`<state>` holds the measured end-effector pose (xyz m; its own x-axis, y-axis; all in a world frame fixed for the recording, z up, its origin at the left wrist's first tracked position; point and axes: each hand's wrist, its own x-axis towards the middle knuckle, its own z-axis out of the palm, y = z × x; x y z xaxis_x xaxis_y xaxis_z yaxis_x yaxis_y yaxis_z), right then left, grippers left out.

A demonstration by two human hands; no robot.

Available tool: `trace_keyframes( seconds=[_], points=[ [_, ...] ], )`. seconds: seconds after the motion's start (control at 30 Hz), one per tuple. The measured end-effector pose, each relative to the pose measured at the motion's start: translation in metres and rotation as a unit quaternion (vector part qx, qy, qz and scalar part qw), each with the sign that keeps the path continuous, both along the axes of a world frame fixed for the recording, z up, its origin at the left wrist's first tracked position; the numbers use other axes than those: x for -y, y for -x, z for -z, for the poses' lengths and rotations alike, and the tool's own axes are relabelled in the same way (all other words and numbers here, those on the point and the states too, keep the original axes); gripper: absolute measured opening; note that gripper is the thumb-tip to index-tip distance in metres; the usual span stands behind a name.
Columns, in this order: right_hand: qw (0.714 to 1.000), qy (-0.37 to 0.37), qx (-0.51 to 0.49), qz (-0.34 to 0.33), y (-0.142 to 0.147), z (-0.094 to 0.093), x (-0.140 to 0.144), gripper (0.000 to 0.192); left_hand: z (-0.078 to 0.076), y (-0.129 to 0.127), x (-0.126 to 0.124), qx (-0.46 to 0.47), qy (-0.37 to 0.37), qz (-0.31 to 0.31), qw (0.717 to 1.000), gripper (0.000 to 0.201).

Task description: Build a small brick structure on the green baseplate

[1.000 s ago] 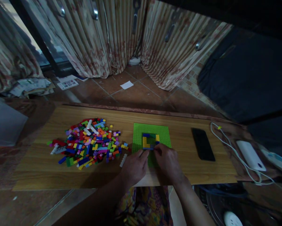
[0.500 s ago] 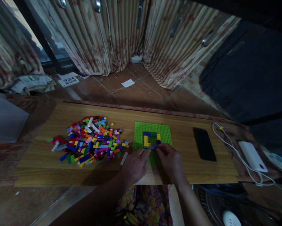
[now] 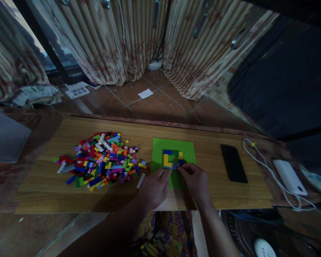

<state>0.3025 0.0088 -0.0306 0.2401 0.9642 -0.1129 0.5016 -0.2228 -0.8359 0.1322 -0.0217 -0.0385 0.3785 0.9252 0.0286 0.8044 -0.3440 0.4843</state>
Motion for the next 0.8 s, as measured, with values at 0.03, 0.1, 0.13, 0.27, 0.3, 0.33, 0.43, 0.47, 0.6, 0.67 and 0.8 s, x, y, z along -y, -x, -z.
trace_keyframes(
  seconds=[0.03, 0.1, 0.13, 0.27, 0.3, 0.33, 0.43, 0.47, 0.6, 0.67, 0.8],
  points=[
    [1.0, 0.005, 0.0, -0.002, 0.0, -0.0009, -0.0004, 0.033, 0.0009, -0.0002, 0.0002, -0.001, -0.001, 0.0, 1.0, 0.037],
    [1.0, 0.01, 0.004, -0.005, 0.0002, -0.0025, -0.001, 0.033, 0.0026, -0.0005, 0.0006, -0.002, -0.006, 0.001, 1.0, 0.038],
    [1.0, 0.01, 0.006, -0.006, 0.0003, -0.0031, -0.0012, 0.032, 0.0034, -0.0006, 0.0007, -0.003, -0.009, 0.001, 1.0, 0.038],
    [1.0, 0.024, -0.007, -0.005, 0.0003, -0.0031, -0.0017, 0.03, 0.0042, -0.0005, 0.0011, -0.001, -0.019, 0.004, 1.0, 0.037],
    [0.999, 0.032, -0.009, -0.004, 0.0002, -0.0028, -0.0018, 0.03, 0.0039, -0.0003, 0.0012, -0.001, -0.02, 0.006, 1.0, 0.037],
    [0.999, 0.04, -0.01, -0.003, 0.0, -0.0026, -0.002, 0.028, 0.0035, -0.0001, 0.0012, -0.001, -0.02, 0.008, 1.0, 0.037],
    [0.999, 0.043, -0.006, 0.002, 0.0, -0.0025, -0.0029, 0.026, 0.0028, 0.0005, 0.0013, 0.0, -0.021, 0.016, 1.0, 0.036],
    [0.999, 0.043, -0.007, 0.001, 0.0002, -0.0027, -0.0033, 0.026, 0.0029, 0.0006, 0.0013, -0.001, -0.021, 0.019, 1.0, 0.035],
    [0.999, 0.045, -0.002, 0.001, 0.0027, -0.0037, -0.0055, 0.025, 0.0036, 0.0003, 0.001, -0.014, -0.023, 0.02, 0.999, 0.032],
    [0.999, 0.046, -0.009, 0.006, 0.0036, -0.004, -0.0064, 0.025, 0.003, 0.0, 0.0005, -0.019, -0.021, 0.014, 1.0, 0.03],
    [0.987, 0.044, -0.149, 0.042, -0.0007, -0.0054, -0.0054, 0.03, -0.0004, 0.0006, -0.0011, -0.019, -0.018, 0.005, 1.0, 0.029]
  ],
)
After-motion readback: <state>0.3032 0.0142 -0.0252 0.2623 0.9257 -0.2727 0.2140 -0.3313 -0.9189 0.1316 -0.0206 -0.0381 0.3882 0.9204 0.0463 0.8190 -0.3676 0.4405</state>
